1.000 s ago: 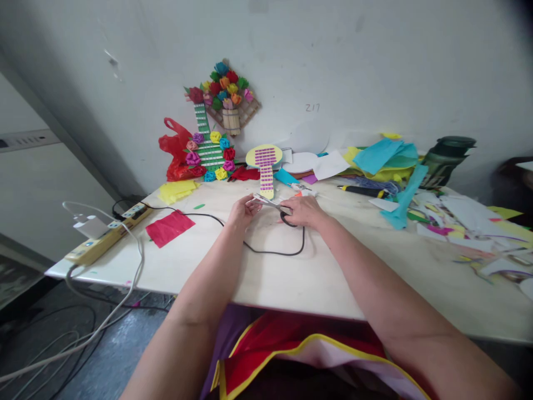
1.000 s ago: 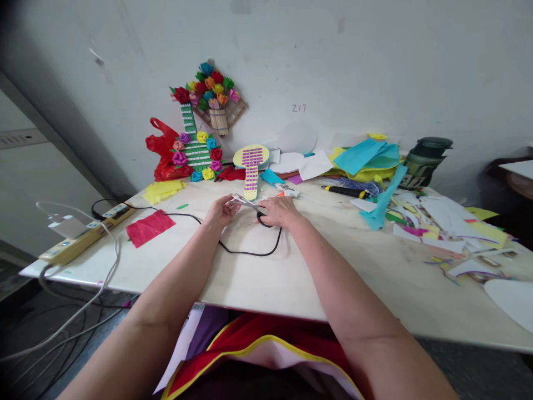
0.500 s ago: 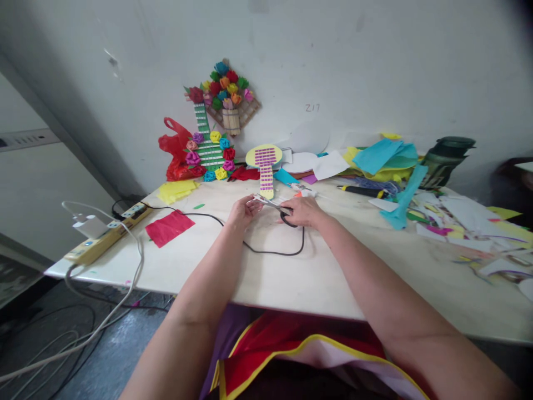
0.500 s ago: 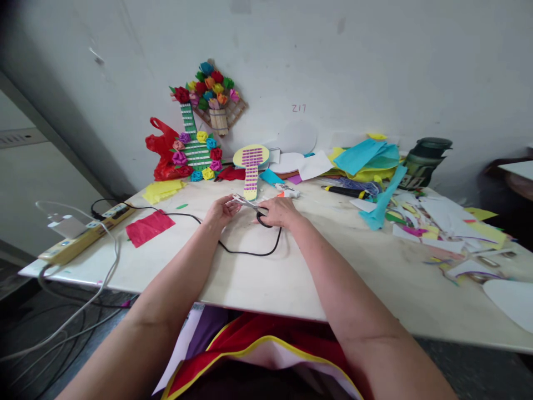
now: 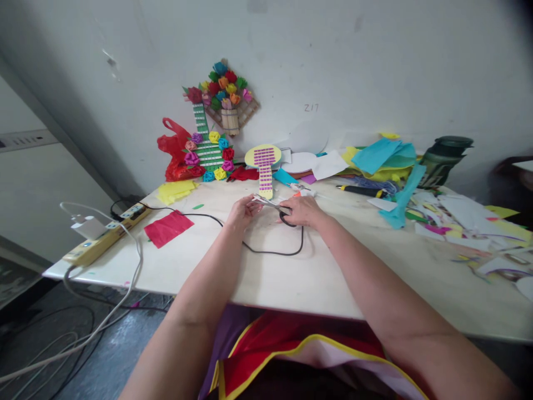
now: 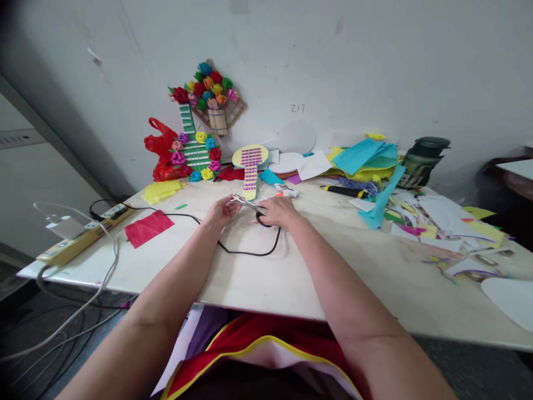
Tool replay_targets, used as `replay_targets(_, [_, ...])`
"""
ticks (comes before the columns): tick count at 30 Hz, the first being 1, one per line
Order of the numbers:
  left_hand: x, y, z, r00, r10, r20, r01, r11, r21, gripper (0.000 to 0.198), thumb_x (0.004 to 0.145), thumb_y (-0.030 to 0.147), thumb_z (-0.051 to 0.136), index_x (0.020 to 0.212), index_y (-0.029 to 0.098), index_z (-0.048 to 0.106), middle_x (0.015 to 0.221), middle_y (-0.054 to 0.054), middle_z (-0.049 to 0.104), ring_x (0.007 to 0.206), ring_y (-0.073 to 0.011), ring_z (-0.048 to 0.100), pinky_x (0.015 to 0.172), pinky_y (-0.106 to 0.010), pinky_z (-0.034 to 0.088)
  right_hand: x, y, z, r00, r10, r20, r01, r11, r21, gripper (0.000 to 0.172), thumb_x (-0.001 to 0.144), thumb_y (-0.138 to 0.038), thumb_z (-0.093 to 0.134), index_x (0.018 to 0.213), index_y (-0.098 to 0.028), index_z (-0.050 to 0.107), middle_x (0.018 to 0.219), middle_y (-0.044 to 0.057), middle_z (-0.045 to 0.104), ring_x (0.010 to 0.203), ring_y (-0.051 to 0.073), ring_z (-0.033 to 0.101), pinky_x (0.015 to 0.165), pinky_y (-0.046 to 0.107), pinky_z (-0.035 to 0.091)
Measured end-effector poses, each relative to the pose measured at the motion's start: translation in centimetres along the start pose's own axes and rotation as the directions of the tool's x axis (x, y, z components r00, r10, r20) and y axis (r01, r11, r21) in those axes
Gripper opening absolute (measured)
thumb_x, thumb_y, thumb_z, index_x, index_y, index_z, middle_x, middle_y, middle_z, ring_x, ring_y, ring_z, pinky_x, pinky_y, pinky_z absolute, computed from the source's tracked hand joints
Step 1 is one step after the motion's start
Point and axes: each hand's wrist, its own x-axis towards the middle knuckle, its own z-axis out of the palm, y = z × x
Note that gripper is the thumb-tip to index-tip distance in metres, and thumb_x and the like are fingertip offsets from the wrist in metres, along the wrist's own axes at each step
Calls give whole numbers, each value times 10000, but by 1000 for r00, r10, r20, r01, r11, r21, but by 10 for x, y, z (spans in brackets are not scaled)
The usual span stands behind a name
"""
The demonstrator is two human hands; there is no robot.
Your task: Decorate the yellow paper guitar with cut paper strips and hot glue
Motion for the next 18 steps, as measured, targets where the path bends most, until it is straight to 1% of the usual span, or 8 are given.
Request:
replay_targets(7, [2,-1,-1,1000,-1,9,1,1000,3,98,775,110,518,809,74,604,598,-85,645,510,-153,628,551,-235,530,0,0,-1,1000,-12,3,12,999,-33,479,686,-625,524,974,-265,655,925,35,688,901,221,587,657,283,366])
replay_targets(14, [2,-1,-2,1000,9,26,-9,1000,2,81,786,109,510,764,89,587,596,-75,647,503,-142,627,540,-221,530,0,0,-1,1000,-11,-1,11,999,-39,500,690,-625,517,1024,-275,642,971,31,685,909,217,587,670,287,364])
replay_targets(18, [2,-1,-2,999,4,31,-4,1000,-1,86,787,117,516,808,87,594,603,-74,651,515,-144,633,539,-217,533,1,0,-2,1000,-11,-9,10,999,-47,465,685,-614,530,977,-274,653,940,30,691,890,221,596,638,284,353])
